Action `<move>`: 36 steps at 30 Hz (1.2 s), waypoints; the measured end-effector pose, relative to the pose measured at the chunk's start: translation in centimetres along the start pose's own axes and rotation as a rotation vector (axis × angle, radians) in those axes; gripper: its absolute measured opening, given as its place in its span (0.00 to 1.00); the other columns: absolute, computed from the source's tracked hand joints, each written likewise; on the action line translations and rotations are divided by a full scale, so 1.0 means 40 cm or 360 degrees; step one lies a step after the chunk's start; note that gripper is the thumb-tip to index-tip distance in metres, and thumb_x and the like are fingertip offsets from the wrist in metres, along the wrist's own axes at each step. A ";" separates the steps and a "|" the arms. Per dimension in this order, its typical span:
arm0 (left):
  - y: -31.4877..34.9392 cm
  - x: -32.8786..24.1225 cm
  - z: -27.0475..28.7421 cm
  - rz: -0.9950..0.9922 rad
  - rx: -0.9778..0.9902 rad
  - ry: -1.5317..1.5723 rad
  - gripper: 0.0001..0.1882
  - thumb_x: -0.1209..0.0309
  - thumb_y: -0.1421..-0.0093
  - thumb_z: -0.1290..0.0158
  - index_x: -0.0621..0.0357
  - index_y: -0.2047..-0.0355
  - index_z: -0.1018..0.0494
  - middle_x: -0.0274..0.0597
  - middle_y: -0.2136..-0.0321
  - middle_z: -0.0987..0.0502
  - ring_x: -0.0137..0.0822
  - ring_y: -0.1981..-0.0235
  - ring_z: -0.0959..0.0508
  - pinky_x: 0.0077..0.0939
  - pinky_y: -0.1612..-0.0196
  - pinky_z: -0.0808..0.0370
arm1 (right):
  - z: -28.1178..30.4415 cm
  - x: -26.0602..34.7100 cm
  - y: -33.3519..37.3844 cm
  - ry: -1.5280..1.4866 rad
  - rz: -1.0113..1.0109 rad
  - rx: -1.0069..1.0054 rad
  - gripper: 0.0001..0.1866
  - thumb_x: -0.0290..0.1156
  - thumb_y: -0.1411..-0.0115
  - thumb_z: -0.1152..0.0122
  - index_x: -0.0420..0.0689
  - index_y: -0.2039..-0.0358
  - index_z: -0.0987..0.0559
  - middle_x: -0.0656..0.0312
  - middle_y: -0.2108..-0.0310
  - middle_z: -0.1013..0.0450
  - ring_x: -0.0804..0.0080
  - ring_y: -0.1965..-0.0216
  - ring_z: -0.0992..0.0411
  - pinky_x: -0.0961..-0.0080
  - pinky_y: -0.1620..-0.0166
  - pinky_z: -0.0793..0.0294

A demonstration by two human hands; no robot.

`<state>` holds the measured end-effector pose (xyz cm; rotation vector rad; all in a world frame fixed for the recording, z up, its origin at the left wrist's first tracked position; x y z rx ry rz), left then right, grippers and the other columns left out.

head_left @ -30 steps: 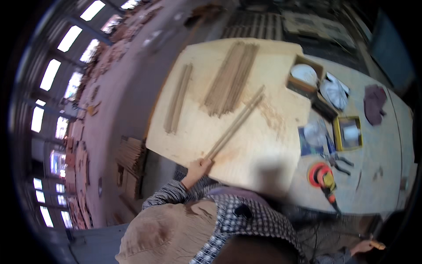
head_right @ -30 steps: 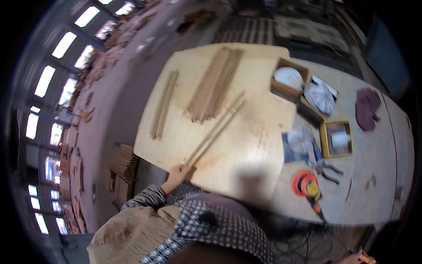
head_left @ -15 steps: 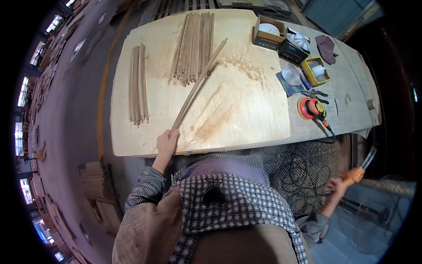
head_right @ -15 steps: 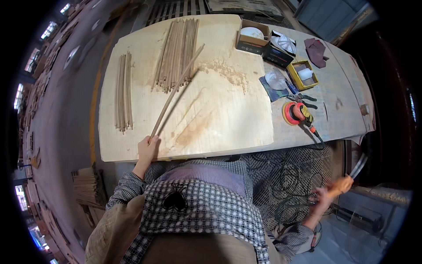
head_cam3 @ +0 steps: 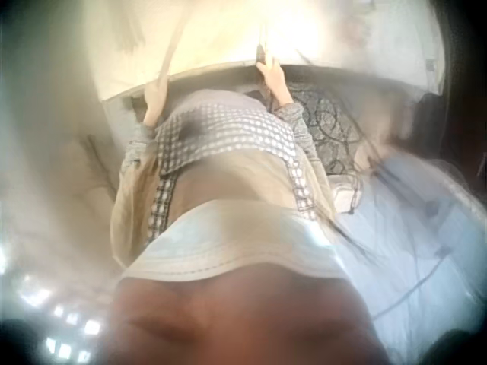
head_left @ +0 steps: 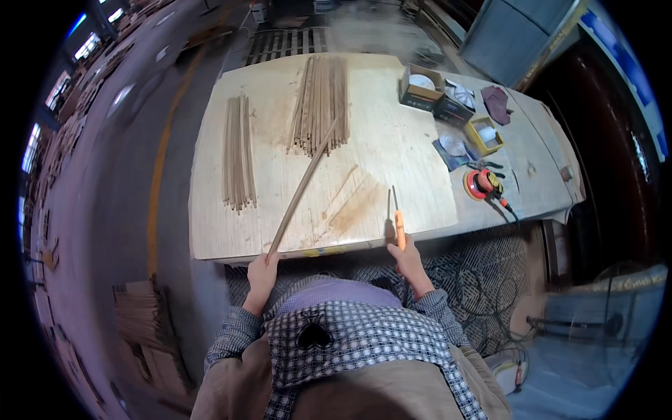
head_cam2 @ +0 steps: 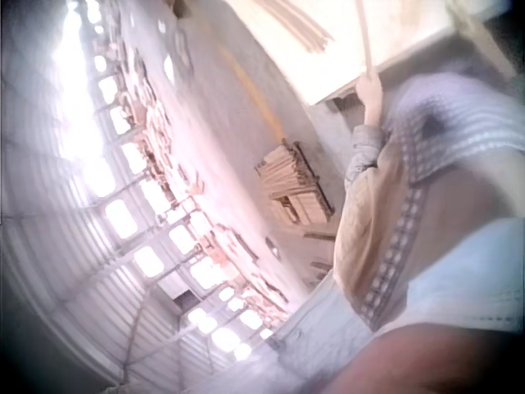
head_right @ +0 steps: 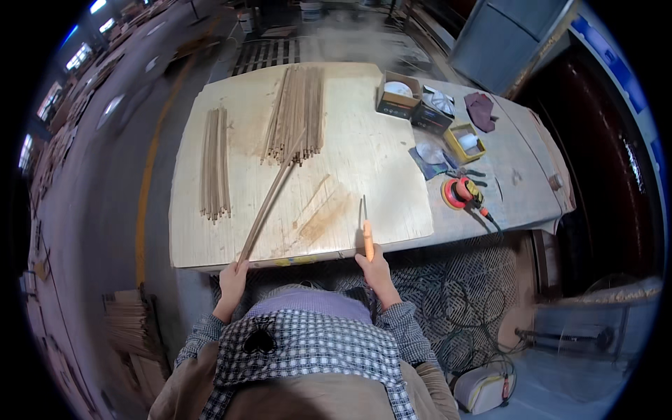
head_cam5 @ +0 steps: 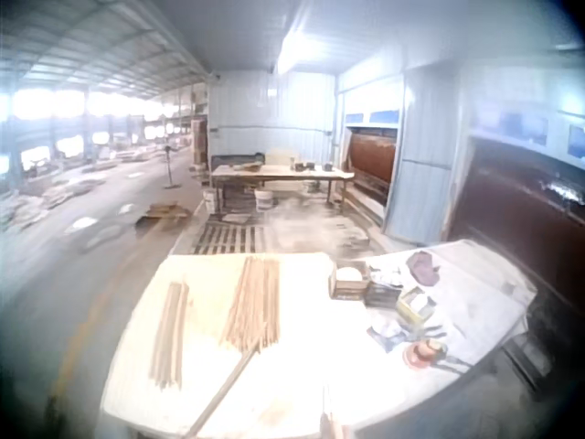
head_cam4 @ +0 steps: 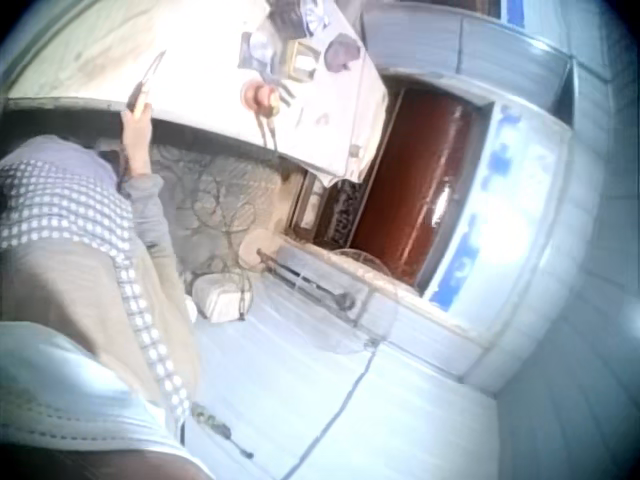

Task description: The person sands multiple wooden rods individually using a handheld orbital sander and then wipes one rod with a cloth.

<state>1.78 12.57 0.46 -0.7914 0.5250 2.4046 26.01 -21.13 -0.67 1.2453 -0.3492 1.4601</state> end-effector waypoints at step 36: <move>-0.117 0.373 0.324 0.0104 -0.0077 -0.0460 0.27 0.48 0.37 0.62 0.59 0.71 0.24 0.57 0.75 0.23 0.57 0.70 0.22 0.50 0.65 0.28 | -0.577 0.409 0.065 0.0234 0.0307 0.0248 0.30 0.49 0.44 0.46 0.41 0.48 0.36 0.49 0.74 0.26 0.58 0.76 0.26 0.66 0.75 0.29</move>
Point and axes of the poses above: each hand's wrist, its own y-axis away from the middle knuckle, its own z-axis out of the back of the hand, x = y × z, the point moved 9 cm from there along -y, towards the middle knuckle
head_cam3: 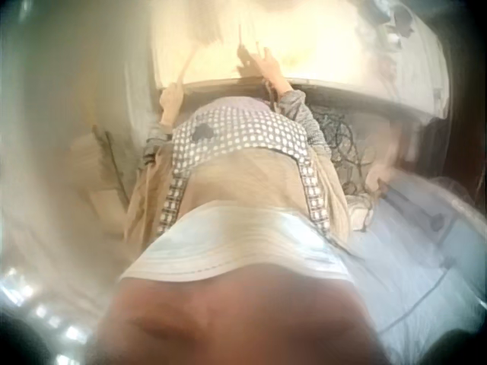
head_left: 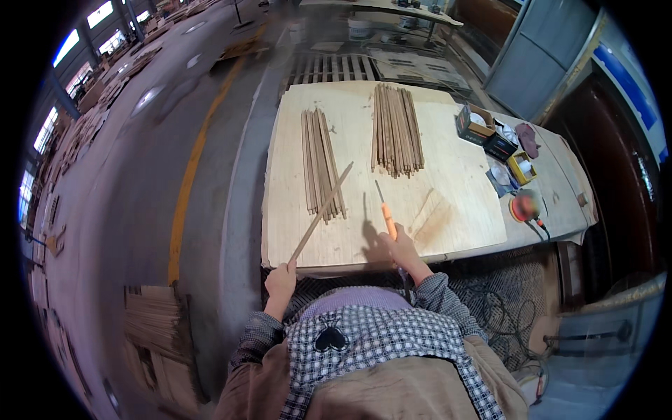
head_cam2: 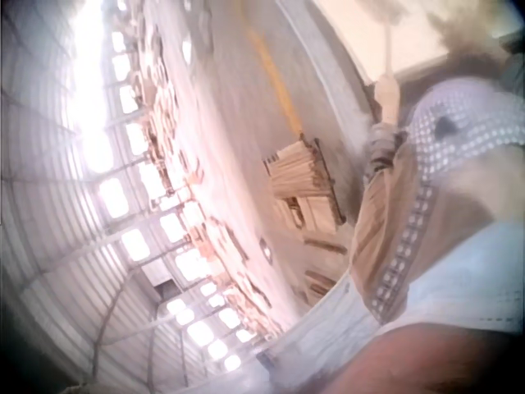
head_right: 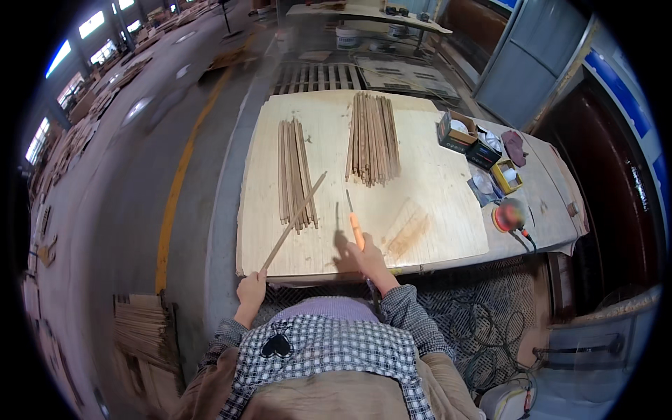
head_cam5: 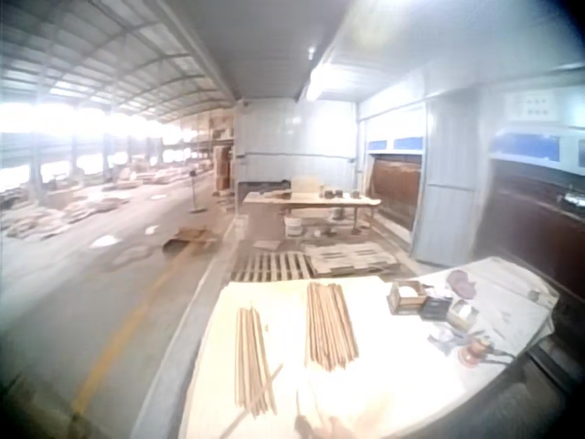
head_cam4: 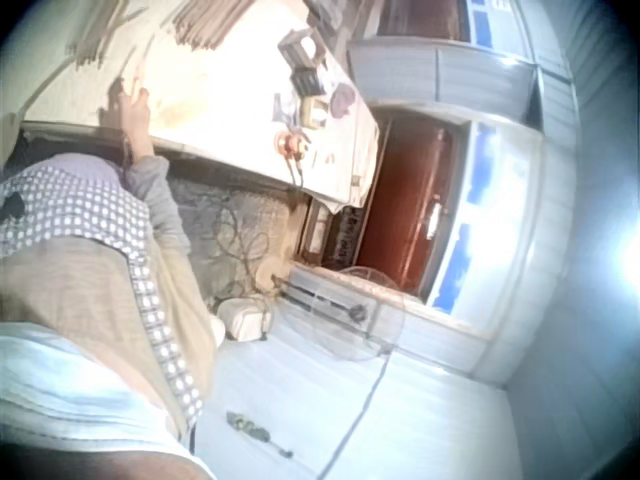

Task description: The person sands multiple wooden rods individually using a handheld orbital sander and then wipes one rod with a cloth.

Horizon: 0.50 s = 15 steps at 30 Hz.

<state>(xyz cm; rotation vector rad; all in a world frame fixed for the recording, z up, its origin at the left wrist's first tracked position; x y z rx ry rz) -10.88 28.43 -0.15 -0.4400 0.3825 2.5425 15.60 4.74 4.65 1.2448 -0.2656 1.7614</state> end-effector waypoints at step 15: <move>-0.062 0.030 -0.012 -0.0097 0.0119 0.0080 0.28 0.47 0.38 0.62 0.60 0.69 0.25 0.57 0.72 0.23 0.58 0.67 0.24 0.49 0.62 0.29 | 0.039 -0.139 0.242 -0.0266 -0.0327 -0.0040 0.31 0.44 0.44 0.42 0.42 0.44 0.37 0.59 0.76 0.30 0.74 0.86 0.35 0.76 0.82 0.35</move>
Point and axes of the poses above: each hand's wrist, its own y-axis away from the middle knuckle, its own z-axis out of the back of the hand, x = y × z, the point moved 9 cm from there along -y, towards the middle knuckle
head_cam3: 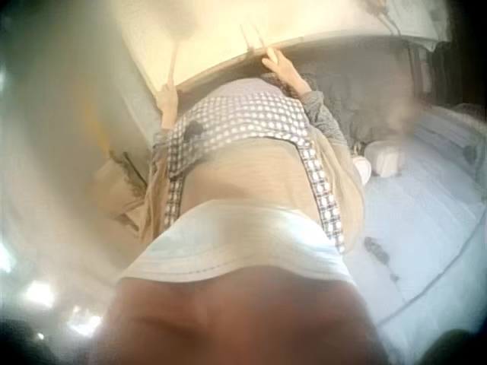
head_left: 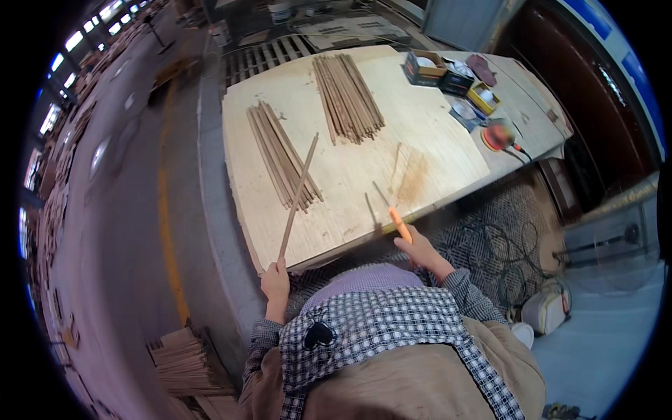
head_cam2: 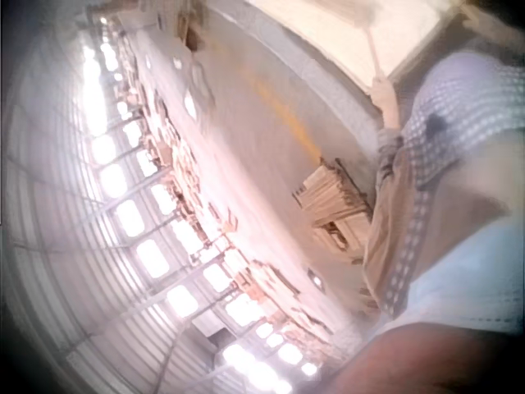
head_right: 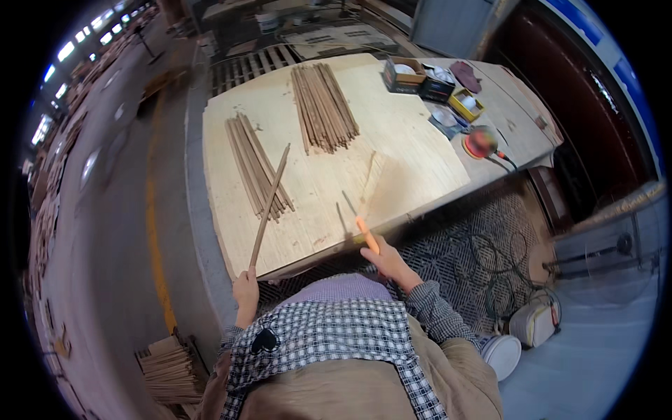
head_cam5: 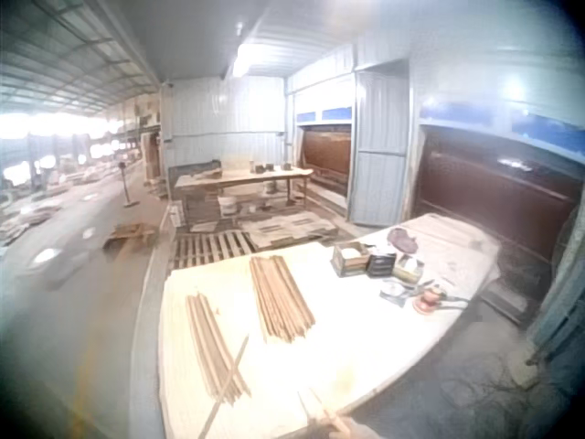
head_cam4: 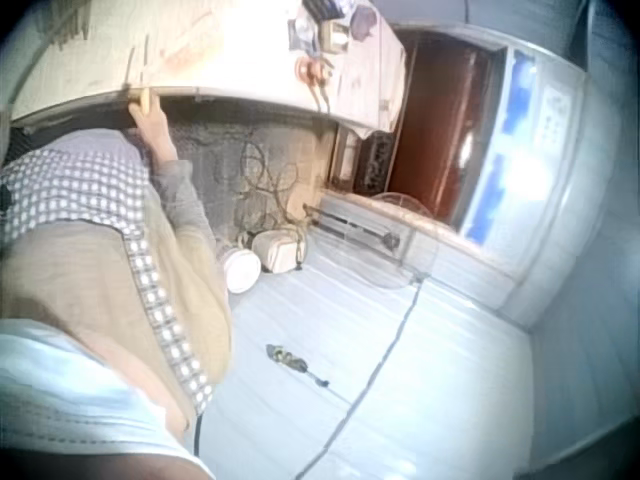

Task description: The person sands multiple wooden rods individually using a handheld orbital sander and then wipes one rod with a cloth.

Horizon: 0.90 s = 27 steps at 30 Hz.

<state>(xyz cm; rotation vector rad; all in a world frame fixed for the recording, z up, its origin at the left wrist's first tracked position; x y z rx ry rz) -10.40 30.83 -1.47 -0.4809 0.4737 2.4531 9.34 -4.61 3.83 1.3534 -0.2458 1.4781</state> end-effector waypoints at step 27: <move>-0.046 -0.004 0.012 -0.0109 0.0025 0.0001 0.28 0.49 0.37 0.61 0.63 0.71 0.25 0.56 0.74 0.24 0.57 0.69 0.24 0.48 0.64 0.29 | 0.186 0.132 -0.037 0.0310 0.0341 -0.0840 0.28 0.44 0.42 0.46 0.40 0.47 0.37 0.41 0.68 0.28 0.45 0.66 0.31 0.59 0.64 0.32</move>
Point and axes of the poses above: each hand's wrist, its own y-axis away from the middle knuckle, its own z-axis out of the back of the hand, x = y × z, the point moved 9 cm from there along -y, towards the middle knuckle
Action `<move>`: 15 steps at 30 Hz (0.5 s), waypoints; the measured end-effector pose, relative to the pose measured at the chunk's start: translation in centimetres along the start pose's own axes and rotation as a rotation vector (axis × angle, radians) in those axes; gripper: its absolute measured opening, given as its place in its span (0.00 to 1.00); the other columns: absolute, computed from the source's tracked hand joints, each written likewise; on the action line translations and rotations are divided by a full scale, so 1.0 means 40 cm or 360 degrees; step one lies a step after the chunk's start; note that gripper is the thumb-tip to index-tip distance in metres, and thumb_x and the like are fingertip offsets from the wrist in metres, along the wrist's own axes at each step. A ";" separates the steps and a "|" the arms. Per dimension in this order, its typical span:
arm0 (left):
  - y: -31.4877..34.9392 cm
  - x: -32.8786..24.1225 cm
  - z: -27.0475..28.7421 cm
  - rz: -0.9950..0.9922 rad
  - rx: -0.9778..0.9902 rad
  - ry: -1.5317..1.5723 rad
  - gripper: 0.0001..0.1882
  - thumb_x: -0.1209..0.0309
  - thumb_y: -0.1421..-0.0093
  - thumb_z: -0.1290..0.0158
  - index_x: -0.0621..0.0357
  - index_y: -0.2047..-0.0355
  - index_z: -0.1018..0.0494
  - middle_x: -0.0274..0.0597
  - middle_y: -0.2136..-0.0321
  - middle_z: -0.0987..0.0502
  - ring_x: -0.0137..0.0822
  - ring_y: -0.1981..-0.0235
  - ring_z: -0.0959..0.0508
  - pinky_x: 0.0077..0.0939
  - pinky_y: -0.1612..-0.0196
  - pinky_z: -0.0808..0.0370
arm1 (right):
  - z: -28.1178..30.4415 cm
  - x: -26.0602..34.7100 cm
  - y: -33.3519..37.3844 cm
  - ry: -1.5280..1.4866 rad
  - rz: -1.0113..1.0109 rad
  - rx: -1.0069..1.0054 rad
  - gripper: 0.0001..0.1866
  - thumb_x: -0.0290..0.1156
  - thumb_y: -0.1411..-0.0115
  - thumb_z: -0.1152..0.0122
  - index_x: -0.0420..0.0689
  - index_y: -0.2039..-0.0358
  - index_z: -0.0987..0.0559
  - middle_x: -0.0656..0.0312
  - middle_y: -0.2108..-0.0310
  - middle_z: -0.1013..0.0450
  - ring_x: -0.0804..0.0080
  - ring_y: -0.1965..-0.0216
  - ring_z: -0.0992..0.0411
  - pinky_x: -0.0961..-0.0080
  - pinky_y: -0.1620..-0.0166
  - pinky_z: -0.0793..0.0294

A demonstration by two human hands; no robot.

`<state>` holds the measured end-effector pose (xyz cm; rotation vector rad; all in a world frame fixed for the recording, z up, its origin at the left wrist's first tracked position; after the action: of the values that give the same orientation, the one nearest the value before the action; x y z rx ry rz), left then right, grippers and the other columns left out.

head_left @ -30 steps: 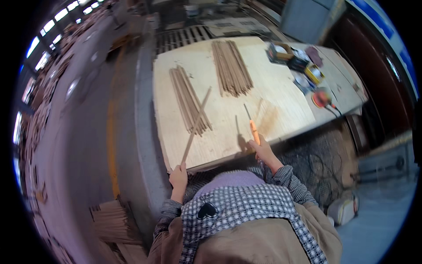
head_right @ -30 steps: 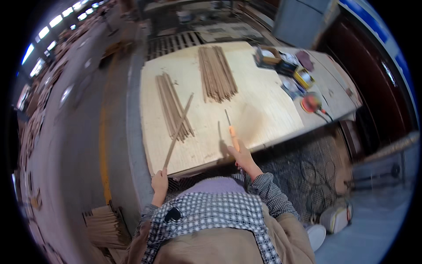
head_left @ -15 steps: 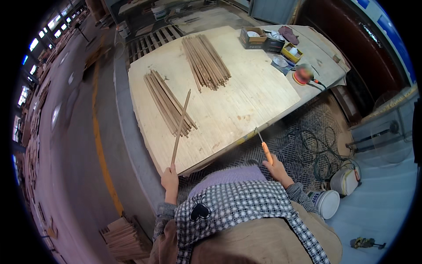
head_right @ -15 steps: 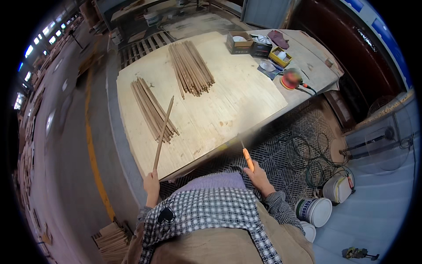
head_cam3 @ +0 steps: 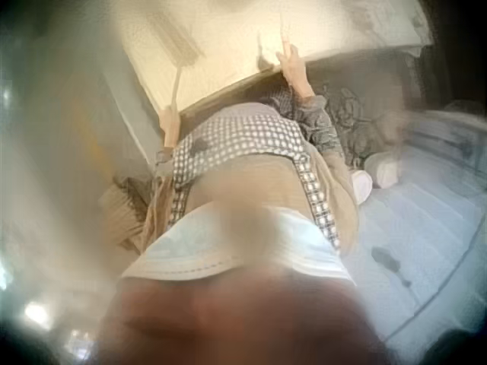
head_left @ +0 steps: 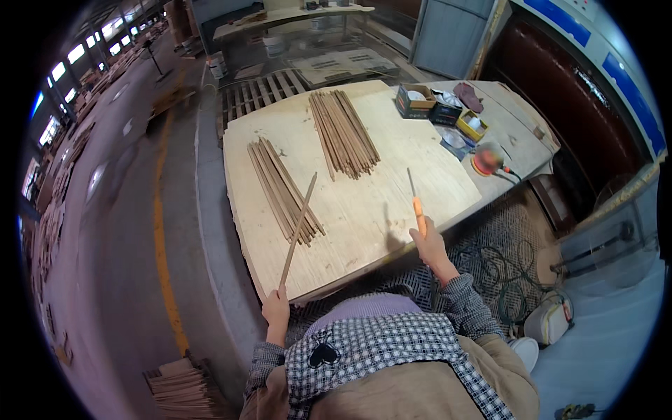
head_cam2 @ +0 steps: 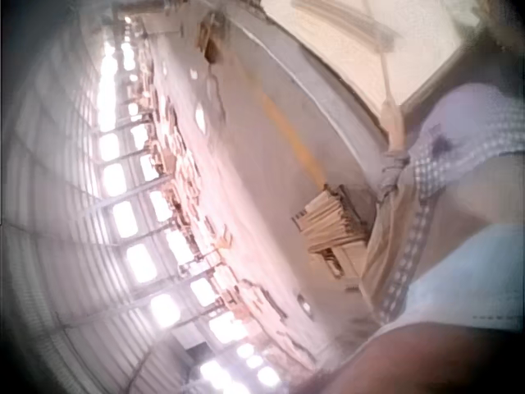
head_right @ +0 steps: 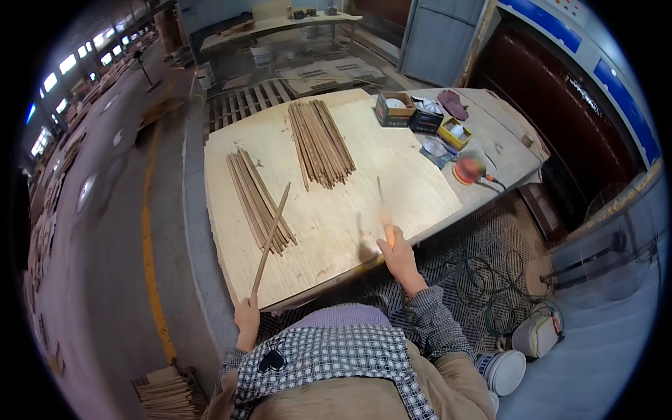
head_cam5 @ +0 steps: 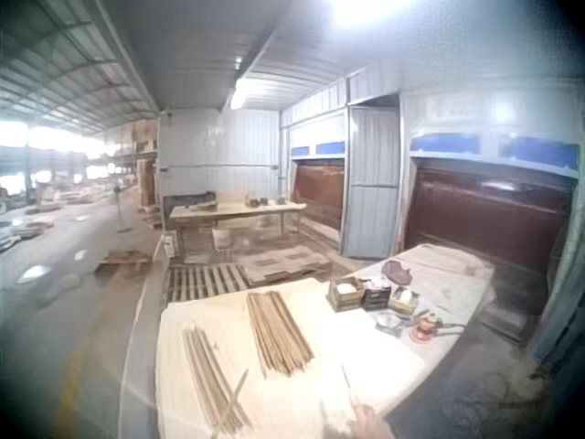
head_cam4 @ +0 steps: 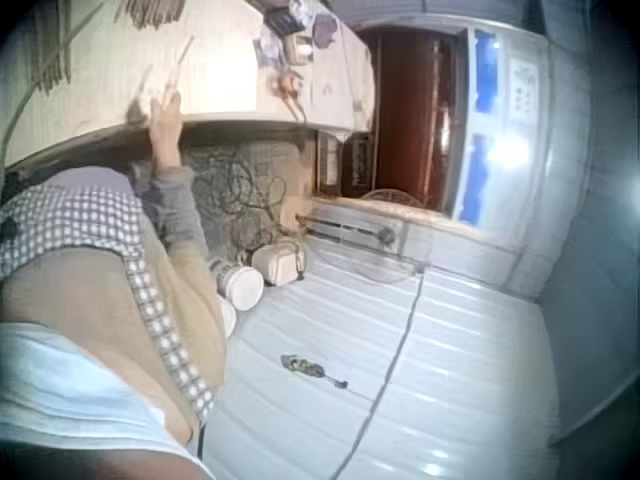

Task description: The person sands multiple wooden rods individually using a handheld orbital sander and then wipes one rod with a cloth.

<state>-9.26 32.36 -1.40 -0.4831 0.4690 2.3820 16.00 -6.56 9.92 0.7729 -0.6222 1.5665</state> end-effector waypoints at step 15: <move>0.042 0.051 -0.005 -0.0022 -0.0111 0.0120 0.26 0.50 0.38 0.60 0.61 0.73 0.25 0.55 0.76 0.24 0.55 0.70 0.24 0.48 0.66 0.30 | -0.123 0.164 -0.109 -0.0725 -0.0109 0.0416 0.18 0.40 0.40 0.50 0.39 0.57 0.33 0.61 0.80 0.32 0.79 0.92 0.41 0.81 0.89 0.41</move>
<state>-11.79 32.14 -2.14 -0.6077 0.4160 2.3792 19.30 1.92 11.71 1.3563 -0.7155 1.4314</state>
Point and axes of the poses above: each hand's wrist, its own y-axis away from the middle knuckle, its own z-axis out of the back of the hand, x = y × z, the point moved 9 cm from there along -y, towards the middle knuckle
